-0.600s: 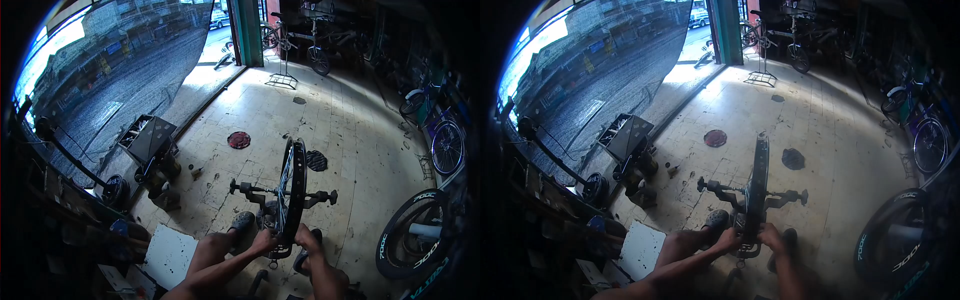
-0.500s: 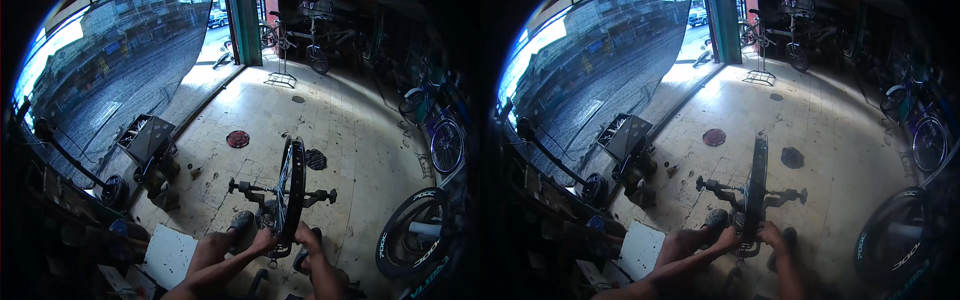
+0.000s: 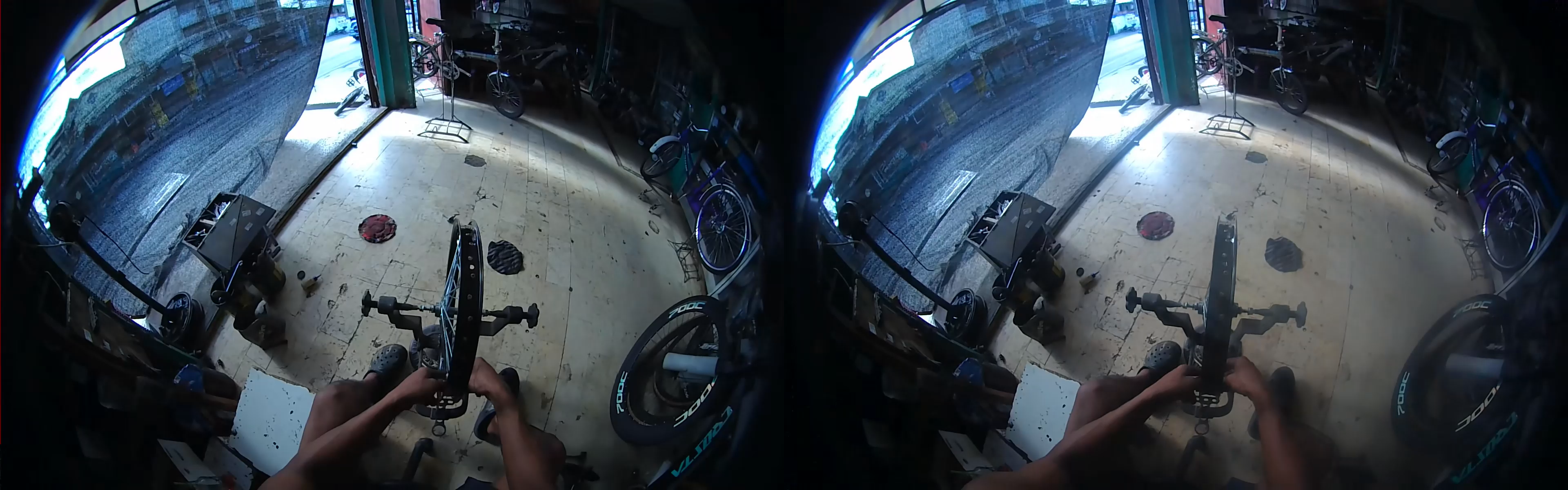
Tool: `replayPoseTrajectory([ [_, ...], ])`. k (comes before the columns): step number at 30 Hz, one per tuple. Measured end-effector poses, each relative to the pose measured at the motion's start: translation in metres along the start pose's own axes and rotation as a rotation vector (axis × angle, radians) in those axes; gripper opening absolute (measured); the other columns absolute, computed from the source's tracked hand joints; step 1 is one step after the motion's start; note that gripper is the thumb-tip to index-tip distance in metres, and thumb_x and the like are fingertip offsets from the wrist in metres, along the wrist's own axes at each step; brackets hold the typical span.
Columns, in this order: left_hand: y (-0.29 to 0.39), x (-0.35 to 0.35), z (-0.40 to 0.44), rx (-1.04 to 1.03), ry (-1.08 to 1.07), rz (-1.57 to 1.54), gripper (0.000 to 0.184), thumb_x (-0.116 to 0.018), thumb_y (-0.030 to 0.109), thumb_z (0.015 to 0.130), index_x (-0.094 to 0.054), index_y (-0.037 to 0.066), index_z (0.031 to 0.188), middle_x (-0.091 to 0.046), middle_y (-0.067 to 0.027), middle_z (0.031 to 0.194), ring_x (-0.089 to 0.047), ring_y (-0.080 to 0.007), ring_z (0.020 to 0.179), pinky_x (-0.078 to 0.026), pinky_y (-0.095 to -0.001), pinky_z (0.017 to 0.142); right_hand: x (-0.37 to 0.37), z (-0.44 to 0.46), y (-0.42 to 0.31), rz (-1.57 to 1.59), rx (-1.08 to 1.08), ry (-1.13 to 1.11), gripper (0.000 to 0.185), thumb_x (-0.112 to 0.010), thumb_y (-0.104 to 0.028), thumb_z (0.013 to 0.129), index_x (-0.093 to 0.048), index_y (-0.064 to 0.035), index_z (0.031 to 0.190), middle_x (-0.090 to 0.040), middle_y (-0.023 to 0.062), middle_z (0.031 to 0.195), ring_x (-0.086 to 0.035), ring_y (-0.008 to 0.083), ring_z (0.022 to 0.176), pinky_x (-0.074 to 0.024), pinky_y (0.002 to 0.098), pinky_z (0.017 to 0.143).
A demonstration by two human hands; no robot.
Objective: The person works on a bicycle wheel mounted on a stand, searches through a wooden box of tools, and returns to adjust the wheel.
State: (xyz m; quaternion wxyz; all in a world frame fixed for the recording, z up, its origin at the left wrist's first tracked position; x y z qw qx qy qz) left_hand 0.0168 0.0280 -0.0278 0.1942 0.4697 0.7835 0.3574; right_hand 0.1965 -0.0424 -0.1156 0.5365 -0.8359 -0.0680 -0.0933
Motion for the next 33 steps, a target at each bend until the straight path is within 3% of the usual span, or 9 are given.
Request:
replayPoseTrajectory([
  [6, -0.004, 0.004, 0.000, 0.010, -0.064, -0.149, 0.036, -0.060, 0.017, 0.087, -0.064, 0.002, 0.120, -0.061, -0.0028, 0.075, -0.046, -0.0087, 0.056, -0.037, -0.0222, 0.049, -0.004, -0.013, -0.011, -0.071, 0.004, 0.072, 0.035, -0.070, -0.014, 0.071, -0.071, 0.0034, 0.101, -0.070, 0.0105, 0.077, -0.063, 0.0171, 0.063, -0.0477, 0.0279, 0.060],
  [13, -0.021, -0.003, 0.006, -0.062, 0.094, 0.071, 0.032, -0.056, 0.013, 0.088, -0.063, 0.000, 0.116, -0.059, -0.0036, 0.076, -0.047, -0.0105, 0.060, -0.038, -0.0243, 0.052, -0.013, -0.018, -0.018, -0.131, 0.019, 0.140, 0.036, -0.073, -0.019, 0.070, -0.071, 0.0025, 0.099, -0.071, 0.0123, 0.077, -0.063, 0.0184, 0.063, -0.0479, 0.0302, 0.060],
  [17, -0.052, -0.007, 0.033, -0.173, 0.109, -0.091, 0.030, -0.054, 0.012, 0.088, -0.062, -0.001, 0.113, -0.059, -0.0047, 0.078, -0.048, -0.0119, 0.064, -0.040, -0.0256, 0.056, -0.013, -0.030, -0.036, -0.240, -0.064, 0.205, 0.037, -0.074, -0.021, 0.070, -0.071, 0.0024, 0.098, -0.071, 0.0136, 0.077, -0.063, 0.0197, 0.062, -0.0479, 0.0325, 0.060],
  [21, -0.077, -0.013, 0.068, -0.242, 0.104, -0.277, 0.027, -0.052, 0.011, 0.089, -0.061, -0.002, 0.110, -0.059, -0.0057, 0.080, -0.049, -0.0134, 0.068, -0.041, -0.0270, 0.059, -0.018, -0.012, 0.000, -0.068, 0.033, 0.183, 0.039, -0.074, -0.024, 0.070, -0.070, 0.0029, 0.098, -0.071, 0.0141, 0.077, -0.063, 0.0220, 0.062, -0.0481, 0.0351, 0.061],
  [27, -0.038, -0.011, 0.026, -0.184, 0.088, 0.061, 0.029, -0.053, 0.014, 0.086, -0.065, -0.004, 0.105, -0.064, -0.0105, 0.082, -0.057, -0.0156, 0.071, -0.046, -0.0287, 0.063, -0.015, -0.033, -0.041, -0.282, 0.042, 0.258, 0.036, -0.072, -0.022, 0.070, -0.071, 0.0026, 0.096, -0.071, 0.0135, 0.075, -0.063, 0.0239, 0.061, -0.0481, 0.0370, 0.061],
  [32, -0.041, -0.014, 0.046, -0.034, 0.282, 0.236, 0.030, -0.056, 0.017, 0.084, -0.069, -0.006, 0.098, -0.068, -0.0137, 0.084, -0.063, -0.0187, 0.071, -0.050, -0.0310, 0.066, -0.016, -0.029, -0.043, -0.331, -0.009, 0.328, 0.030, -0.070, -0.019, 0.069, -0.072, 0.0015, 0.090, -0.070, 0.0144, 0.074, -0.063, 0.0268, 0.061, -0.0481, 0.0375, 0.061],
  [33, -0.054, -0.010, 0.063, 0.051, 0.218, 0.263, 0.039, -0.062, 0.024, 0.082, -0.059, -0.002, 0.111, -0.060, -0.0158, 0.099, -0.063, -0.0229, 0.076, -0.052, -0.0331, 0.068, -0.015, -0.028, -0.043, -0.325, -0.039, 0.314, 0.028, -0.070, -0.019, 0.069, -0.072, 0.0013, 0.089, -0.070, 0.0149, 0.074, -0.063, 0.0274, 0.061, -0.0481, 0.0377, 0.060],
])
Point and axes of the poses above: each hand's wrist, its own z-axis towards the middle knuckle, its own x-axis out of the back of the hand, y = z × x, the point moved 3 cm from there along z, towards the middle knuckle
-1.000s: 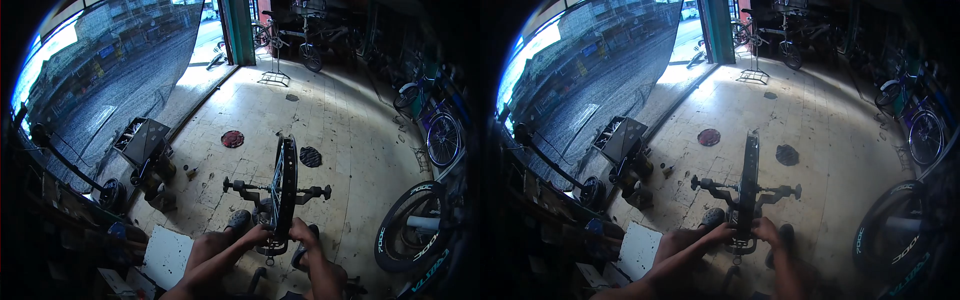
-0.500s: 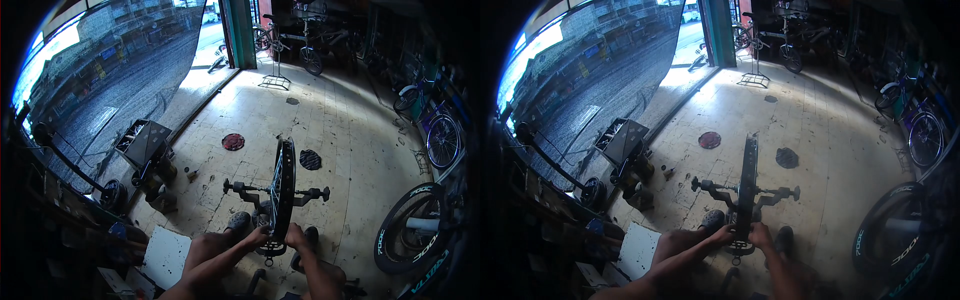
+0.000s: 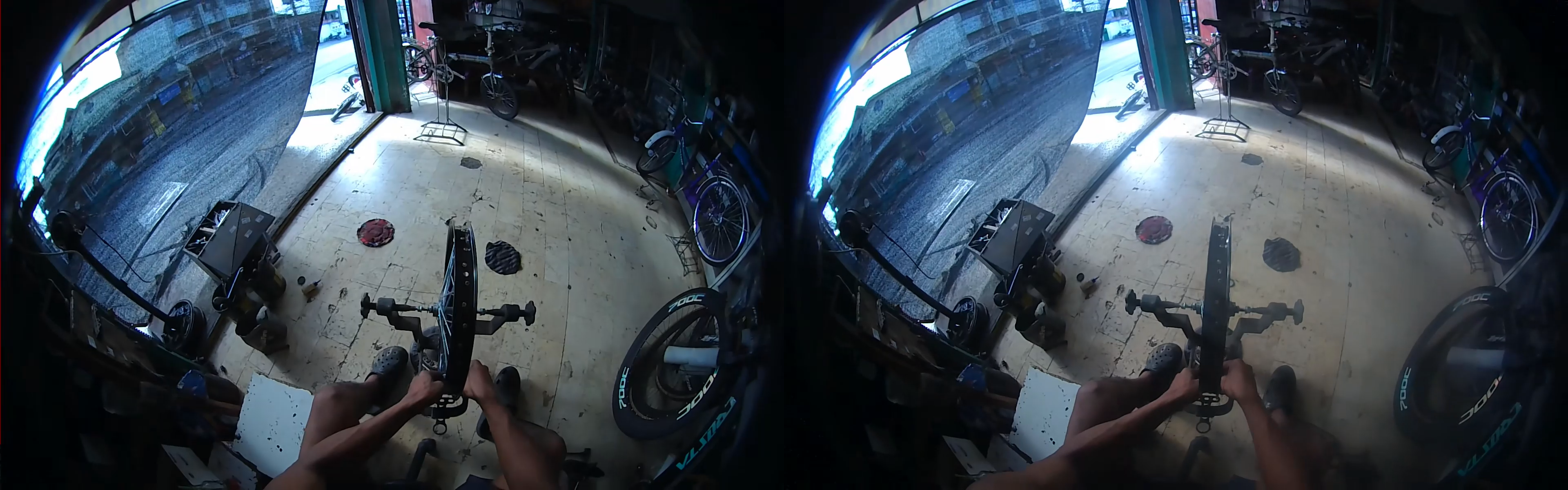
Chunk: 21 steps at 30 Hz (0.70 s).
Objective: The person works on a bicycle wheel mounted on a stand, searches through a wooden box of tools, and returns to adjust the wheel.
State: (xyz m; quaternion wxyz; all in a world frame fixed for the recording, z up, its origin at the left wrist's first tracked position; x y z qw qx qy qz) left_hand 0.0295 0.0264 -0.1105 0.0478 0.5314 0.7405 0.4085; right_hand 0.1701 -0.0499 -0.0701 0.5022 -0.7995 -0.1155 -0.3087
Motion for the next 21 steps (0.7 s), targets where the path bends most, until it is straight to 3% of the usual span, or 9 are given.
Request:
replayPoseTrajectory([
  [4, -0.018, -0.001, 0.024, 0.216, -0.219, 0.118, 0.093, -0.077, 0.045, 0.077, -0.029, 0.009, 0.148, -0.036, -0.0223, 0.146, -0.065, -0.0355, 0.091, -0.058, -0.0394, 0.074, -0.005, 0.007, 0.009, 0.010, -0.082, -0.054, 0.024, -0.068, -0.017, 0.069, -0.072, 0.0007, 0.086, -0.069, 0.0161, 0.072, -0.063, 0.0291, 0.061, -0.0480, 0.0383, 0.060],
  [9, 0.042, 0.023, -0.051, 0.025, 0.003, -0.065, 0.036, -0.064, 0.028, 0.080, -0.063, -0.004, 0.098, -0.061, -0.0137, 0.085, -0.061, -0.0223, 0.066, -0.051, -0.0345, 0.061, -0.011, 0.010, 0.016, -0.150, 0.027, 0.026, 0.022, -0.065, -0.014, 0.069, -0.073, -0.0018, 0.086, -0.069, 0.0151, 0.069, -0.065, 0.0315, 0.059, -0.0484, 0.0384, 0.060],
  [10, 0.045, 0.021, -0.060, 0.013, 0.022, -0.097, 0.033, -0.061, 0.024, 0.081, -0.070, -0.007, 0.088, -0.066, -0.0120, 0.073, -0.060, -0.0197, 0.062, -0.050, -0.0335, 0.058, 0.001, 0.000, 0.002, 0.119, -0.143, -0.108, 0.021, -0.065, -0.014, 0.068, -0.074, -0.0042, 0.085, -0.069, 0.0131, 0.069, -0.065, 0.0295, 0.059, -0.0479, 0.0380, 0.059],
  [12, 0.038, 0.022, -0.050, -0.040, 0.011, -0.037, 0.035, -0.062, 0.027, 0.082, -0.069, -0.007, 0.087, -0.064, -0.0110, 0.072, -0.057, -0.0188, 0.061, -0.048, -0.0338, 0.058, 0.012, -0.007, -0.016, -0.013, -0.058, 0.001, 0.019, -0.064, -0.015, 0.070, -0.074, -0.0059, 0.083, -0.068, 0.0111, 0.067, -0.065, 0.0265, 0.061, -0.0474, 0.0374, 0.058],
  [13, 0.041, 0.022, -0.049, -0.055, 0.040, -0.033, 0.034, -0.062, 0.026, 0.081, -0.069, -0.007, 0.086, -0.064, -0.0108, 0.073, -0.057, -0.0182, 0.061, -0.047, -0.0336, 0.057, -0.005, 0.001, 0.003, -0.146, 0.156, 0.128, 0.017, -0.063, -0.017, 0.072, -0.073, -0.0063, 0.080, -0.069, 0.0098, 0.070, -0.066, 0.0255, 0.065, -0.0477, 0.0367, 0.059],
  [14, 0.029, 0.019, -0.041, -0.090, -0.006, -0.075, 0.033, -0.059, 0.024, 0.083, -0.069, -0.007, 0.088, -0.064, -0.0109, 0.073, -0.057, -0.0177, 0.062, -0.047, -0.0312, 0.057, 0.011, -0.009, -0.019, -0.117, -0.083, -0.026, 0.016, -0.063, -0.017, 0.073, -0.072, -0.0061, 0.081, -0.069, 0.0115, 0.076, -0.066, 0.0282, 0.068, -0.0491, 0.0364, 0.063],
  [17, 0.029, 0.025, -0.033, -0.123, -0.174, -0.255, 0.029, -0.054, 0.017, 0.087, -0.068, -0.007, 0.094, -0.064, -0.0103, 0.075, -0.057, -0.0145, 0.064, -0.045, -0.0245, 0.056, -0.002, 0.003, 0.003, -0.083, -0.055, -0.011, 0.018, -0.064, -0.013, 0.074, -0.073, -0.0042, 0.087, -0.070, 0.0146, 0.084, -0.067, 0.0310, 0.070, -0.0510, 0.0383, 0.066],
  [18, 0.035, 0.027, -0.040, -0.088, -0.224, -0.364, 0.027, -0.069, 0.030, 0.084, -0.064, 0.003, 0.090, -0.057, -0.0015, 0.074, -0.047, -0.0070, 0.061, -0.036, -0.0207, 0.052, 0.000, 0.005, 0.008, -0.042, -0.045, -0.012, 0.018, -0.065, -0.012, 0.074, -0.073, -0.0040, 0.088, -0.071, 0.0148, 0.085, -0.067, 0.0310, 0.070, -0.0513, 0.0387, 0.066],
  [21, 0.032, 0.036, -0.047, -0.057, -0.231, -0.418, 0.028, -0.069, 0.030, 0.085, -0.064, 0.003, 0.091, -0.058, -0.0021, 0.076, -0.049, -0.0076, 0.064, -0.038, -0.0211, 0.054, 0.018, 0.009, 0.001, 0.098, -0.158, -0.151, 0.016, -0.067, -0.009, 0.074, -0.073, -0.0047, 0.088, -0.071, 0.0125, 0.081, -0.066, 0.0271, 0.067, -0.0508, 0.0364, 0.064],
])
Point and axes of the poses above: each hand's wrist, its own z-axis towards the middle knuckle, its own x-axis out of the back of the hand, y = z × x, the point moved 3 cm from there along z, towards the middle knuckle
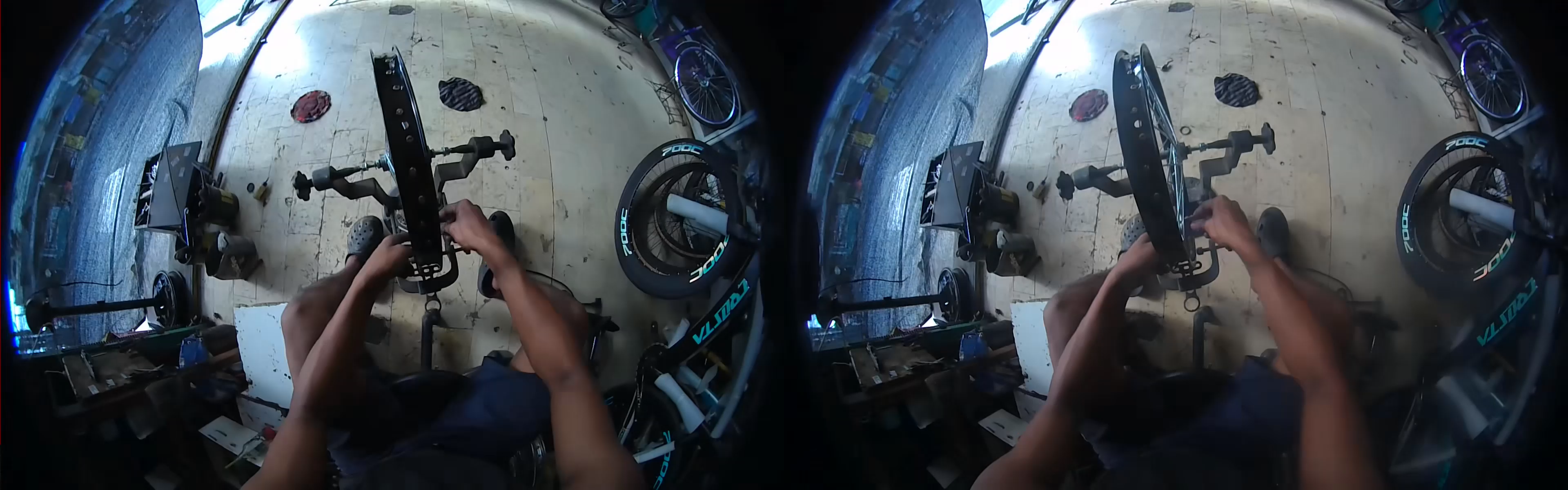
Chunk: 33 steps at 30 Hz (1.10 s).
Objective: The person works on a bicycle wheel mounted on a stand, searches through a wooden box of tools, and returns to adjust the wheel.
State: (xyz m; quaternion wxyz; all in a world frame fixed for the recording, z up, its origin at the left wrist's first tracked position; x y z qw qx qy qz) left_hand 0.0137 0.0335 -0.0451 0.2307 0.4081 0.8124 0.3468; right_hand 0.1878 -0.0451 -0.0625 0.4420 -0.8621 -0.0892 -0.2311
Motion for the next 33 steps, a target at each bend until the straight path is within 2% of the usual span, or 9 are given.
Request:
replayPoseTrajectory([
  [3, -0.002, -0.001, 0.004, 0.016, -0.010, -0.039, 0.028, -0.069, 0.030, 0.086, -0.064, 0.003, 0.091, -0.059, -0.0027, 0.079, -0.050, -0.0081, 0.067, -0.039, -0.0215, 0.056, 0.003, -0.005, 0.006, 0.098, -0.081, -0.084, 0.015, -0.068, -0.007, 0.074, -0.074, -0.0051, 0.088, -0.071, 0.0110, 0.078, -0.065, 0.0244, 0.065, -0.0506, 0.0349, 0.063],
  [7, 0.001, 0.001, 0.014, -0.030, -0.012, 0.151, 0.029, -0.057, 0.013, 0.087, -0.065, -0.005, 0.108, -0.065, -0.0095, 0.083, -0.057, -0.0127, 0.066, -0.044, -0.0228, 0.056, -0.019, 0.008, 0.020, -0.035, 0.104, -0.014, 0.014, -0.072, -0.010, 0.073, -0.074, -0.0042, 0.085, -0.070, 0.0096, 0.073, -0.063, 0.0213, 0.062, -0.0495, 0.0323, 0.062],
  [13, -0.012, 0.004, 0.032, -0.151, -0.014, 0.303, 0.033, -0.056, 0.007, 0.086, -0.061, -0.005, 0.116, -0.065, -0.0103, 0.086, -0.056, -0.0146, 0.067, -0.045, -0.0243, 0.058, -0.029, 0.013, 0.030, 0.014, 0.076, -0.001, 0.012, -0.072, -0.012, 0.073, -0.073, -0.0031, 0.081, -0.069, 0.0093, 0.071, -0.062, 0.0201, 0.061, -0.0490, 0.0311, 0.061],
  [16, -0.014, 0.000, 0.030, -0.276, -0.030, 0.243, 0.034, -0.054, 0.002, 0.086, -0.059, -0.003, 0.119, -0.065, -0.0110, 0.088, -0.055, -0.0152, 0.068, -0.045, -0.0248, 0.059, -0.060, 0.049, 0.084, 0.438, 0.138, -0.016, 0.012, -0.071, -0.012, 0.074, -0.072, -0.0021, 0.080, -0.068, 0.0093, 0.069, -0.061, 0.0192, 0.059, -0.0488, 0.0300, 0.060],
  [18, -0.017, -0.002, 0.030, -0.315, -0.032, 0.220, 0.035, -0.053, 0.000, 0.086, -0.058, -0.003, 0.121, -0.065, -0.0112, 0.089, -0.055, -0.0154, 0.068, -0.045, -0.0250, 0.059, -0.062, 0.047, 0.081, 0.579, 0.154, -0.026, 0.012, -0.071, -0.012, 0.074, -0.071, -0.0017, 0.080, -0.067, 0.0093, 0.069, -0.061, 0.0189, 0.059, -0.0488, 0.0297, 0.060],
  [23, -0.031, -0.002, 0.032, -0.281, 0.045, 0.193, 0.035, -0.049, -0.003, 0.087, -0.059, -0.001, 0.120, -0.065, -0.0118, 0.089, -0.053, -0.0144, 0.067, -0.043, -0.0242, 0.057, -0.042, 0.010, 0.045, 0.486, 0.160, 0.100, 0.013, -0.069, -0.010, 0.074, -0.070, 0.0004, 0.081, -0.066, 0.0079, 0.066, -0.060, 0.0169, 0.058, -0.0481, 0.0279, 0.059],
  [27, -0.039, -0.003, 0.032, -0.245, 0.070, 0.141, 0.034, -0.047, -0.004, 0.089, -0.058, 0.001, 0.121, -0.065, -0.0120, 0.088, -0.051, -0.0135, 0.065, -0.040, -0.0244, 0.054, -0.025, -0.015, 0.011, 0.258, 0.092, 0.113, 0.015, -0.070, -0.010, 0.073, -0.069, 0.0021, 0.081, -0.064, 0.0073, 0.066, -0.058, 0.0151, 0.058, -0.0473, 0.0267, 0.058],
  [33, -0.037, -0.006, 0.030, -0.281, 0.062, 0.007, 0.032, -0.045, -0.003, 0.090, -0.058, 0.000, 0.120, -0.064, -0.0116, 0.084, -0.048, -0.0123, 0.062, -0.037, -0.0244, 0.051, -0.017, -0.018, 0.007, 0.355, 0.089, 0.070, 0.015, -0.070, -0.010, 0.073, -0.068, 0.0025, 0.081, -0.064, 0.0071, 0.066, -0.058, 0.0145, 0.057, -0.0464, 0.0260, 0.057],
])
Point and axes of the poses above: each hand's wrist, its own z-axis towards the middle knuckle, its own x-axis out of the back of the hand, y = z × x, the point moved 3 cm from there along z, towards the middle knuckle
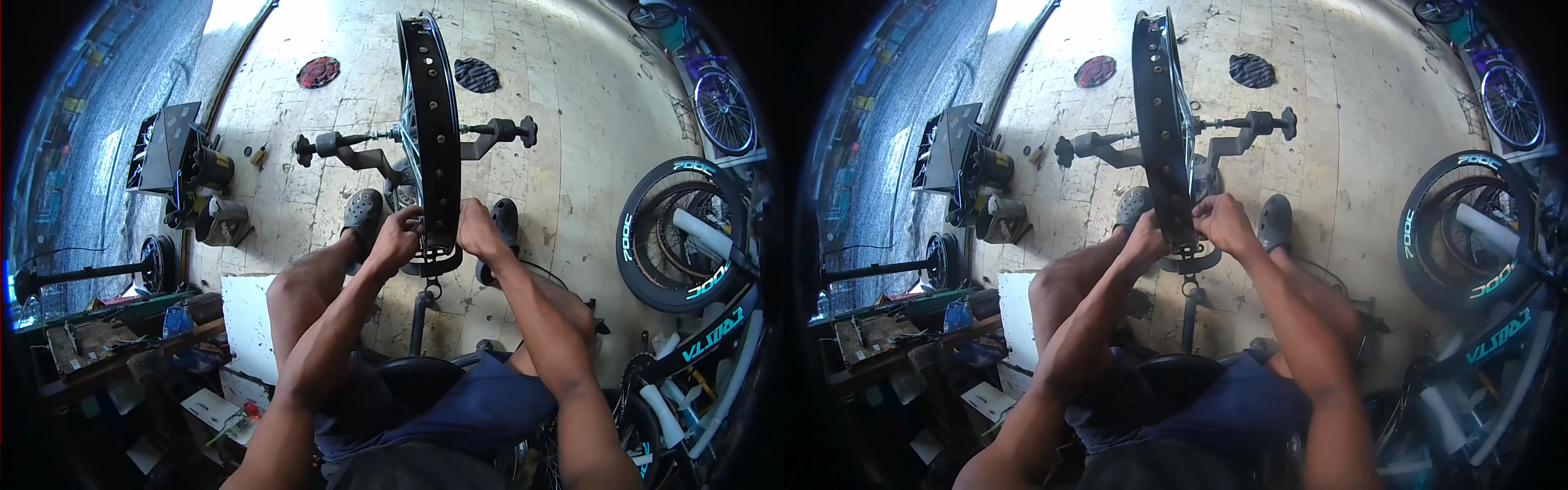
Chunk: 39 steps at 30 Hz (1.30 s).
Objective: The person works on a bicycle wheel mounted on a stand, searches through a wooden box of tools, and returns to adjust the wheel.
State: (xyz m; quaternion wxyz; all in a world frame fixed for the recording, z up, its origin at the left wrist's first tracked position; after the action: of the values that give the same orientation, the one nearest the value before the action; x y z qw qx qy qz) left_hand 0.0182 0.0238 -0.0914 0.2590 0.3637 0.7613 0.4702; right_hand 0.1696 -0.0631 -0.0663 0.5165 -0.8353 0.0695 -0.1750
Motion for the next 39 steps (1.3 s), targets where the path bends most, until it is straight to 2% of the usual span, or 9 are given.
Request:
replayPoseTrajectory([
  [5, 0.007, -0.002, -0.009, 0.037, -0.018, 0.066, 0.032, -0.045, -0.003, 0.091, -0.056, -0.001, 0.120, -0.064, -0.0112, 0.084, -0.049, -0.0124, 0.061, -0.037, -0.0245, 0.050, -0.001, -0.005, -0.009, -0.091, -0.058, -0.026, 0.013, -0.068, -0.007, 0.072, -0.069, 0.0024, 0.081, -0.065, 0.0074, 0.067, -0.058, 0.0144, 0.058, -0.0465, 0.0256, 0.056],
  [10, 0.012, -0.008, -0.010, -0.075, 0.045, 0.181, 0.031, -0.047, -0.001, 0.090, -0.059, -0.003, 0.119, -0.066, -0.0128, 0.083, -0.053, -0.0143, 0.060, -0.041, -0.0257, 0.051, 0.002, -0.003, -0.014, -0.140, -0.053, -0.017, 0.010, -0.068, -0.003, 0.073, -0.070, 0.0032, 0.082, -0.065, 0.0079, 0.067, -0.059, 0.0143, 0.059, -0.0473, 0.0252, 0.057],
  [14, 0.013, -0.005, -0.012, -0.037, 0.164, 0.316, 0.026, -0.052, 0.005, 0.089, -0.065, -0.003, 0.110, -0.068, -0.0150, 0.080, -0.058, -0.0167, 0.062, -0.046, -0.0279, 0.054, 0.005, -0.011, -0.026, -0.015, -0.142, -0.061, 0.011, -0.070, -0.001, 0.073, -0.070, 0.0042, 0.083, -0.066, 0.0090, 0.069, -0.061, 0.0148, 0.060, -0.0486, 0.0249, 0.058],
  [19, 0.018, -0.008, -0.019, 0.014, 0.226, 0.365, 0.024, -0.059, 0.013, 0.087, -0.070, -0.005, 0.099, -0.069, -0.0156, 0.076, -0.061, -0.0181, 0.063, -0.049, -0.0297, 0.055, 0.004, 0.000, -0.013, -0.008, -0.086, -0.103, 0.013, -0.072, -0.001, 0.074, -0.071, 0.0053, 0.085, -0.067, 0.0104, 0.071, -0.062, 0.0156, 0.061, -0.0491, 0.0240, 0.059],
  [22, 0.025, -0.012, -0.019, 0.137, 0.210, 0.263, 0.025, -0.065, 0.019, 0.085, -0.067, -0.004, 0.096, -0.067, -0.0130, 0.081, -0.059, -0.0161, 0.068, -0.047, -0.0290, 0.058, 0.004, 0.022, 0.017, 0.144, -0.134, -0.158, 0.016, -0.075, -0.004, 0.073, -0.071, 0.0038, 0.086, -0.068, 0.0093, 0.073, -0.063, 0.0158, 0.064, -0.0501, 0.0255, 0.062],
  [25, 0.029, -0.015, -0.020, 0.258, 0.194, 0.171, 0.030, -0.070, 0.024, 0.083, -0.065, -0.003, 0.094, -0.066, -0.0105, 0.086, -0.058, -0.0140, 0.073, -0.046, -0.0282, 0.060, 0.007, 0.031, 0.019, -0.100, -0.121, -0.184, 0.018, -0.077, -0.007, 0.073, -0.072, 0.0013, 0.088, -0.069, 0.0075, 0.074, -0.063, 0.0161, 0.067, -0.0511, 0.0280, 0.064],
  [29, 0.038, -0.017, -0.021, 0.127, 0.210, 0.185, 0.028, -0.064, 0.019, 0.086, -0.071, -0.008, 0.091, -0.067, -0.0119, 0.073, -0.059, -0.0158, 0.060, -0.045, -0.0260, 0.051, 0.001, 0.042, 0.035, -0.132, -0.055, -0.205, 0.018, -0.076, -0.010, 0.073, -0.073, -0.0012, 0.090, -0.069, 0.0063, 0.074, -0.063, 0.0164, 0.068, -0.0512, 0.0297, 0.065],
  [35, 0.070, -0.020, -0.032, 0.080, 0.152, 0.208, 0.027, -0.062, 0.019, 0.087, -0.070, -0.005, 0.095, -0.067, -0.0110, 0.074, -0.058, -0.0135, 0.059, -0.042, -0.0227, 0.050, -0.004, 0.046, 0.037, -0.191, 0.013, -0.197, 0.016, -0.072, -0.008, 0.075, -0.073, -0.0020, 0.090, -0.069, 0.0074, 0.074, -0.062, 0.0186, 0.065, -0.0507, 0.0296, 0.063],
  [39, 0.045, 0.001, -0.023, 0.333, -0.037, 0.185, 0.027, -0.067, 0.029, 0.086, -0.063, 0.003, 0.090, -0.059, -0.0064, 0.075, -0.048, -0.0098, 0.061, -0.037, -0.0263, 0.048, 0.000, 0.038, 0.027, -0.112, 0.028, -0.130, 0.013, -0.065, 0.002, 0.072, -0.072, -0.0006, 0.084, -0.064, 0.0044, 0.068, -0.055, 0.0141, 0.058, -0.0462, 0.0250, 0.055],
])
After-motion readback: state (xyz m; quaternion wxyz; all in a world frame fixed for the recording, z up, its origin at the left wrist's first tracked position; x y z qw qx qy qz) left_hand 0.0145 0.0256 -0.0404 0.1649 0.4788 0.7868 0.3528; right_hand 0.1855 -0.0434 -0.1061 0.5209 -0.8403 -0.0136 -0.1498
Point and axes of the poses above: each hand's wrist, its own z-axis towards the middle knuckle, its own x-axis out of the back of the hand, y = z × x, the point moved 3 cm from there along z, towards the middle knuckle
